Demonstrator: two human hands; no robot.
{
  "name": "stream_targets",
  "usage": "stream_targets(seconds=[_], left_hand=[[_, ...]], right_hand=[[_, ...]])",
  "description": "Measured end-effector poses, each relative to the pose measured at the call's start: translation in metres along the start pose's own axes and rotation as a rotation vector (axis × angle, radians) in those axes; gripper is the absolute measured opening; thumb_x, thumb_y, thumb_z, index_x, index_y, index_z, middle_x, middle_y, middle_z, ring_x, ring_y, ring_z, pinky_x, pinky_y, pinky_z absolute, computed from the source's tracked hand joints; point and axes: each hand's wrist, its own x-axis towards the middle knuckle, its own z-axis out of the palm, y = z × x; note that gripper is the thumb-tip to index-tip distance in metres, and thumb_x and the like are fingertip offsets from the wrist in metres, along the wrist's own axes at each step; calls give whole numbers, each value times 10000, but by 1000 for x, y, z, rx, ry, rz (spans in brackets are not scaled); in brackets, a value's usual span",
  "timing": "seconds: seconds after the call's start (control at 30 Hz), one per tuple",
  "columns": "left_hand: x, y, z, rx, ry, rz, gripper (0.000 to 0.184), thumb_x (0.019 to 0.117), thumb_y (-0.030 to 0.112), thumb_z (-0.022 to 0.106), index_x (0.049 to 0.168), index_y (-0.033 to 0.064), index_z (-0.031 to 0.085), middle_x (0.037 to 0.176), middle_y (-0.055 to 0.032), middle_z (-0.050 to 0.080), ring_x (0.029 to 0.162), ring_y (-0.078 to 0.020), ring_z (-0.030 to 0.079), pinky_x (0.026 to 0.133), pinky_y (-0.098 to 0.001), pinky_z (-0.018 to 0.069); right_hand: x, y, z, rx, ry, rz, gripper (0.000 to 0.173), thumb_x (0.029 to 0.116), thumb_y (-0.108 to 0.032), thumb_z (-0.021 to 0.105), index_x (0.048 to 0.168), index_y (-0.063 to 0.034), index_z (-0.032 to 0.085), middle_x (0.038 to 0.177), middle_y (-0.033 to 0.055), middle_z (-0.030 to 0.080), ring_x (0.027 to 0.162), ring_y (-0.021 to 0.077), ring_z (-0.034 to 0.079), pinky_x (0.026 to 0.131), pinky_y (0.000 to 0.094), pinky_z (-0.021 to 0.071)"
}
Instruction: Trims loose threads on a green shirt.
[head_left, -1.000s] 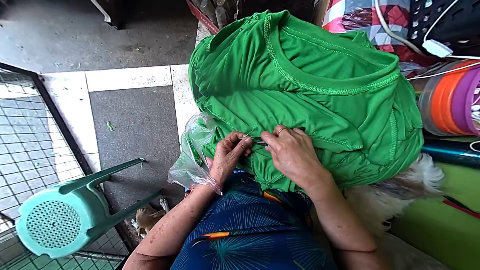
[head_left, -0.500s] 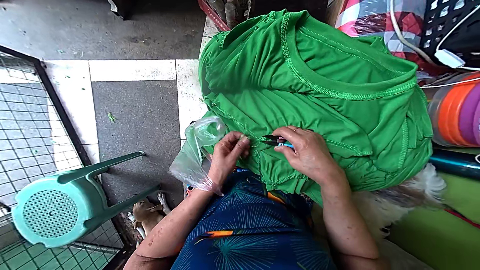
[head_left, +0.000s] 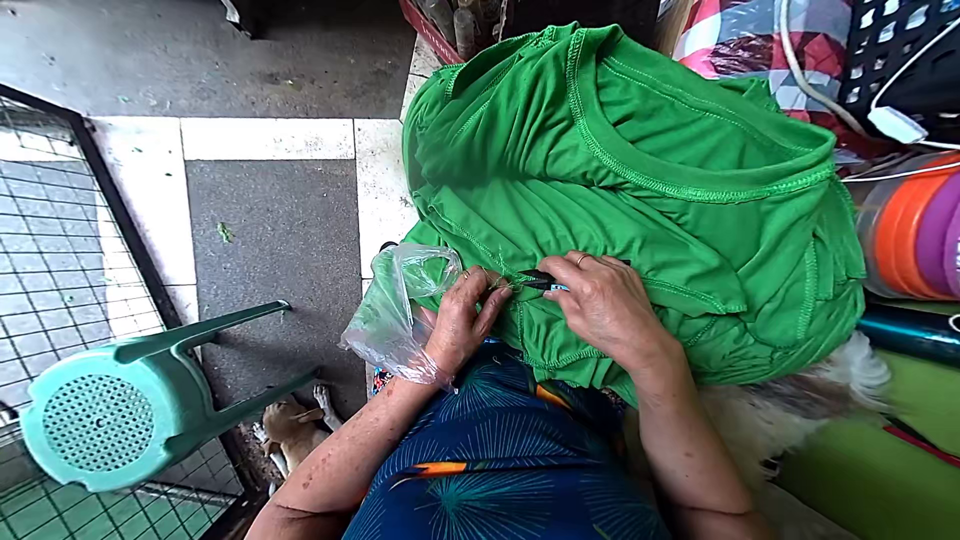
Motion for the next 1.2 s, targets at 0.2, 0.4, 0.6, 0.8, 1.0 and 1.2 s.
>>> stream_targets(seconds=[0.2,0.4,0.6,0.8,1.0,1.2], left_hand=[[7,4,3,160,2,80,151,946,87,656,913,-51,710,860,-157,654,782,-193,638,745,-255,526],[1,0,-6,-71,-67,-72,184,984,152,622,945,-12,697,860,-56,638,797,-53,610,759,-194,513],[0,-2,-8,-117,-72,-21,163,963,127,650,907,-16,705,869,-54,650,808,-36,612,767,-175,511],[-13,-4,-35,-367,7,-176,75,976,134,635,955,80,683,1025,55,655,866,4,634,775,-191,562],[-30,2,-50,-187,-170,11,212,978,182,667,904,-13,708,940,-69,688,923,-38,645,833,-191,543],[-27,36,-45,-208,-365,152,245,1010,156,624,893,-49,689,923,-181,687,948,-154,654,881,-207,501]], right_hand=[[-3,2,-4,7,-5,1,201,844,-23,755,1045,-39,742,872,175,689,804,356,699,691,518,529],[0,2,0,-28,-4,-48,198,855,-35,738,1051,-51,749,862,168,682,784,349,694,676,508,525],[5,9,11,-21,60,-125,124,929,-60,646,994,-57,752,799,146,685,742,325,698,646,474,520],[4,23,-3,311,32,-18,255,896,-65,723,1143,-12,686,898,122,698,772,251,678,692,440,552],[6,23,-5,393,40,22,298,882,-131,714,1155,-21,671,927,102,688,801,175,654,724,348,544],[61,-34,-4,464,-66,-9,372,874,-201,804,1145,10,662,903,157,702,794,274,690,708,453,569]])
